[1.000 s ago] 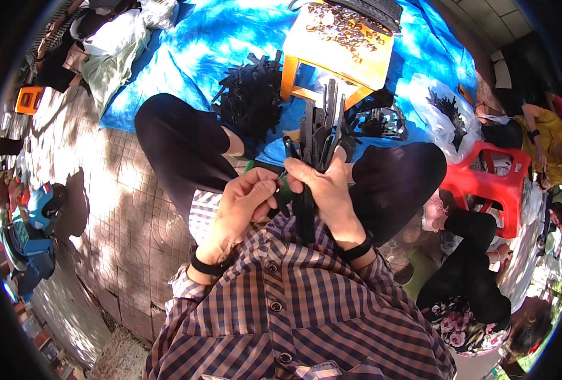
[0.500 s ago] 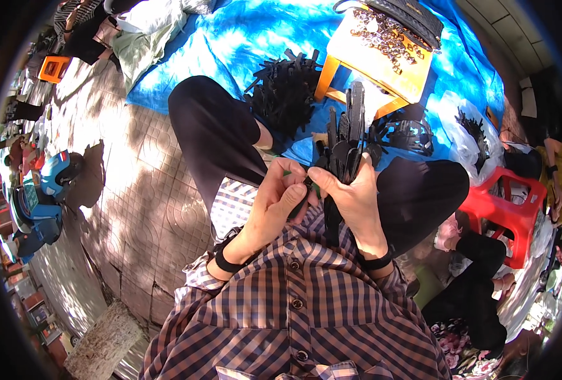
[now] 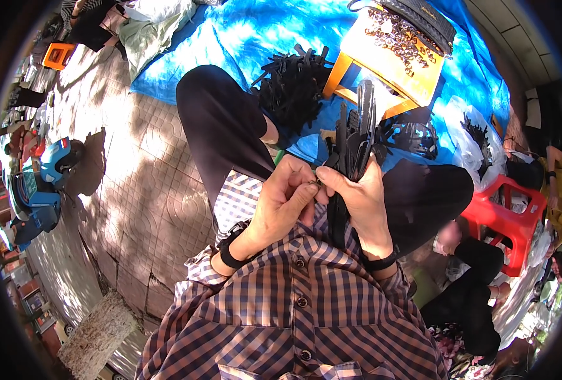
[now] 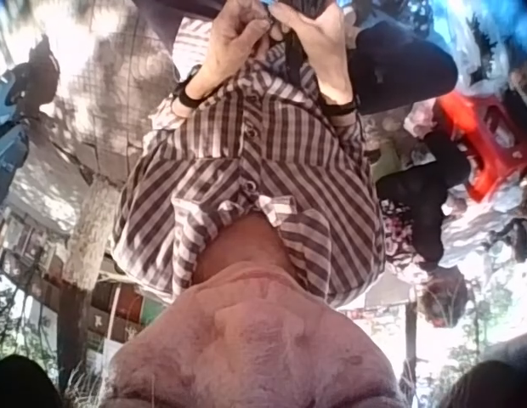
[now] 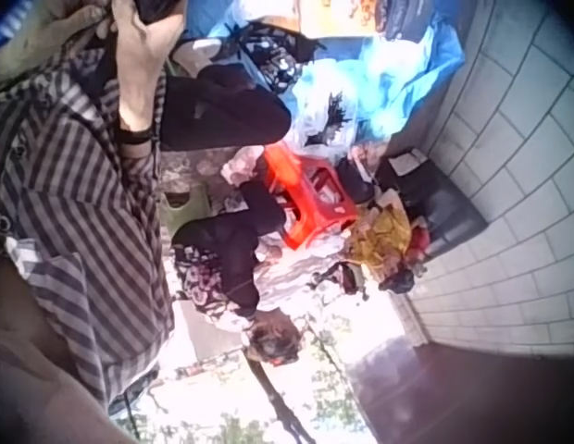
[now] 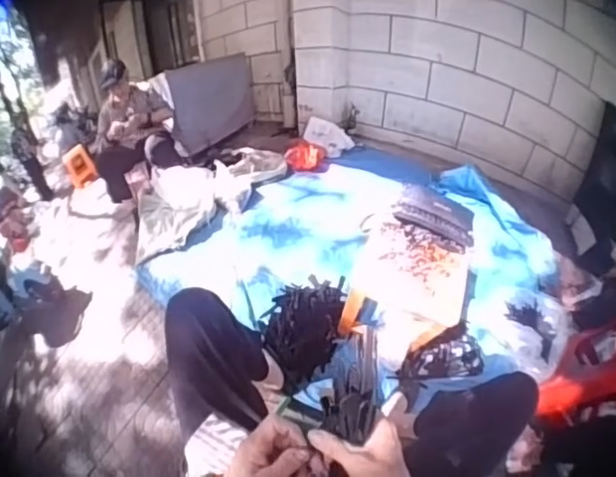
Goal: Manually assembling small black straps or buckles, likely as part of a shoe manufacturing process.
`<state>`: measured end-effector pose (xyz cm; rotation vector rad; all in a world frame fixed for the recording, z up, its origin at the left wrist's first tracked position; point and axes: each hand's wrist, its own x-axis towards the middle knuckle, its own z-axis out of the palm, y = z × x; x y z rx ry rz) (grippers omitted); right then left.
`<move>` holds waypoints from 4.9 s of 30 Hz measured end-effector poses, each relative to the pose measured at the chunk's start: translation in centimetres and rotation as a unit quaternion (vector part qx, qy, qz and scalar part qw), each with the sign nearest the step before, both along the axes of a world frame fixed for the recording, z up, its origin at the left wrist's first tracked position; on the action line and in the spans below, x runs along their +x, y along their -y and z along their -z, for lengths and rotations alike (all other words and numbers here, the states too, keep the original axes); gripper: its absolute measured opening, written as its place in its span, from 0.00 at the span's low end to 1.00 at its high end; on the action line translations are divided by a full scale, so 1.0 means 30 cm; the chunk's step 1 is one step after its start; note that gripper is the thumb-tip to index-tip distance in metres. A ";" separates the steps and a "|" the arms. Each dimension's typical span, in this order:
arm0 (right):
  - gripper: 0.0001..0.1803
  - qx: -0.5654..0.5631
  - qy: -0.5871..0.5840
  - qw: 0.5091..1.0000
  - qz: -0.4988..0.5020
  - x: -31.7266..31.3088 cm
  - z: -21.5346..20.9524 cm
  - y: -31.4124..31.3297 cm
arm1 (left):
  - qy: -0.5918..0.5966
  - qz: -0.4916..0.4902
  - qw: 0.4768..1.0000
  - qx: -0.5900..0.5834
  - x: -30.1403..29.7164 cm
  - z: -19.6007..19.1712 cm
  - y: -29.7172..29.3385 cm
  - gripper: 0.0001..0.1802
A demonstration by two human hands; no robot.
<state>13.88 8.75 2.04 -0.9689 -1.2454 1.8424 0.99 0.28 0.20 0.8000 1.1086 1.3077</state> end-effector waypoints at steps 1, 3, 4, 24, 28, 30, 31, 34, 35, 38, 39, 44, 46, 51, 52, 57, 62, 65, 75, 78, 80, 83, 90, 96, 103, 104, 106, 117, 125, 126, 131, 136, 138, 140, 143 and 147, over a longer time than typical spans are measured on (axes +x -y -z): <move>0.08 -0.039 -0.018 0.999 0.005 -0.003 0.001 0.001 | 0.047 -0.006 0.999 0.026 0.003 0.014 0.001 0.04; 0.07 -0.070 -0.031 0.997 0.002 -0.005 -0.020 0.000 | 0.094 -0.011 0.994 0.052 0.001 0.023 0.005 0.04; 0.06 -0.100 -0.044 0.994 -0.001 -0.006 -0.033 0.001 | 0.098 -0.007 0.993 0.061 -0.003 0.022 0.008 0.04; 0.06 -0.133 -0.050 0.989 -0.030 -0.035 -0.071 0.015 | 0.151 -0.015 0.980 0.128 -0.017 0.037 0.031 0.06; 0.07 -0.172 -0.080 0.982 -0.022 -0.030 -0.090 0.007 | 0.137 -0.013 0.982 0.128 -0.013 0.027 0.034 0.06; 0.08 -0.229 -0.107 0.967 -0.016 -0.027 -0.094 0.004 | 0.132 -0.013 0.982 0.133 -0.007 0.022 0.036 0.06; 0.08 -0.218 -0.108 0.970 -0.026 -0.025 -0.083 0.003 | 0.128 -0.022 0.982 0.134 -0.004 0.023 0.036 0.07; 0.08 -0.177 -0.096 0.979 -0.030 -0.030 -0.078 0.011 | 0.121 -0.038 0.983 0.131 -0.001 0.024 0.038 0.07; 0.08 -0.148 -0.083 0.985 -0.023 -0.032 -0.078 0.018 | 0.118 -0.044 0.984 0.126 -0.001 0.024 0.039 0.07; 0.07 -0.109 -0.073 0.991 -0.009 -0.036 -0.079 0.035 | 0.142 -0.053 0.980 0.128 0.003 0.022 0.041 0.07; 0.07 -0.100 -0.057 0.993 -0.002 -0.033 -0.073 0.042 | 0.142 -0.056 0.980 0.127 0.003 0.020 0.043 0.07; 0.08 -0.118 -0.053 0.992 -0.002 -0.025 -0.070 0.023 | 0.160 -0.056 0.979 0.115 -0.002 0.012 0.035 0.06; 0.10 -0.129 -0.038 0.991 0.016 -0.024 -0.066 0.017 | 0.149 -0.063 0.981 0.109 -0.005 0.014 0.034 0.07; 0.12 -0.097 -0.023 0.995 0.022 -0.027 -0.064 0.017 | 0.139 -0.071 0.982 0.107 -0.009 0.015 0.032 0.08; 0.11 -0.103 -0.028 0.994 0.018 -0.028 -0.067 0.017 | 0.138 -0.072 0.982 0.106 -0.011 0.014 0.032 0.08; 0.08 -0.081 -0.037 0.996 0.014 -0.048 -0.056 0.033 | 0.149 -0.066 0.981 0.103 -0.010 0.019 0.037 0.06; 0.10 0.009 0.015 1.000 0.010 -0.046 -0.040 0.043 | 0.159 -0.079 0.979 0.098 0.005 0.025 0.046 0.07; 0.11 0.004 0.006 1.000 0.021 -0.057 -0.057 0.055 | 0.166 -0.097 0.977 0.091 0.013 0.017 0.049 0.08; 0.08 0.047 0.023 0.996 0.068 -0.074 -0.051 0.088 | 0.082 -0.171 0.978 0.086 0.044 -0.002 0.057 0.06; 0.05 0.057 0.031 0.995 0.080 -0.079 -0.074 0.100 | 0.080 -0.169 0.978 0.086 0.044 0.000 0.057 0.05; 0.05 0.051 0.034 0.995 0.084 -0.077 -0.074 0.101 | 0.072 -0.157 0.981 0.093 0.038 0.003 0.057 0.05; 0.06 0.083 0.062 0.991 0.079 -0.073 -0.059 0.096 | 0.055 -0.132 0.987 0.074 0.025 0.002 0.051 0.04; 0.10 0.171 0.134 0.973 0.076 -0.060 -0.014 0.110 | 0.041 -0.153 0.987 0.026 0.031 -0.018 0.045 0.03; 0.10 0.079 0.038 0.991 0.101 -0.075 -0.019 0.102 | -0.021 -0.186 0.982 0.006 0.028 -0.035 0.036 0.04; 0.12 0.074 0.037 0.995 0.058 -0.061 -0.039 0.101 | -0.046 -0.147 0.987 -0.040 0.013 -0.085 0.032 0.05; 0.14 0.074 0.024 0.996 0.047 -0.058 -0.032 0.095 | -0.087 -0.112 0.988 -0.058 0.009 -0.093 0.030 0.05; 0.15 0.077 0.009 0.997 0.029 -0.054 -0.021 0.083 | -0.103 -0.122 0.985 -0.060 0.010 -0.104 0.021 0.04; 0.06 0.035 -0.037 0.997 0.058 -0.020 0.008 0.024 | 0.280 0.076 0.946 -0.147 -0.082 -0.059 -0.006 0.19; 0.12 -0.038 0.006 0.998 0.052 -0.007 0.024 -0.006 | 0.185 -0.043 0.982 -0.007 -0.052 -0.038 -0.025 0.08; 0.12 -0.074 -0.009 0.996 0.055 -0.012 0.021 -0.002 | 0.163 -0.061 0.985 0.008 -0.058 -0.031 -0.025 0.09; 0.11 -0.167 -0.045 0.985 0.008 -0.019 -0.016 0.000 | 0.125 -0.051 0.991 0.000 -0.058 -0.040 -0.018 0.09; 0.10 -0.108 -0.045 0.993 0.010 -0.003 0.022 -0.005 | 0.101 0.008 0.993 -0.053 -0.049 -0.065 -0.011 0.06; 0.06 -0.127 -0.081 0.982 0.113 -0.010 0.005 -0.012 | 0.091 0.031 0.992 -0.084 -0.040 -0.042 -0.009 0.06; 0.08 -0.110 -0.080 0.983 0.126 -0.012 -0.012 -0.009 | 0.082 0.054 0.988 -0.116 -0.036 -0.031 0.003 0.06; 0.08 -0.087 -0.038 0.988 0.126 -0.015 0.005 -0.027 | 0.070 0.096 0.988 -0.098 -0.030 -0.028 0.011 0.09; 0.07 -0.072 -0.002 0.995 0.063 -0.007 0.039 -0.047 | 0.076 0.025 0.993 -0.092 -0.006 -0.036 0.014 0.11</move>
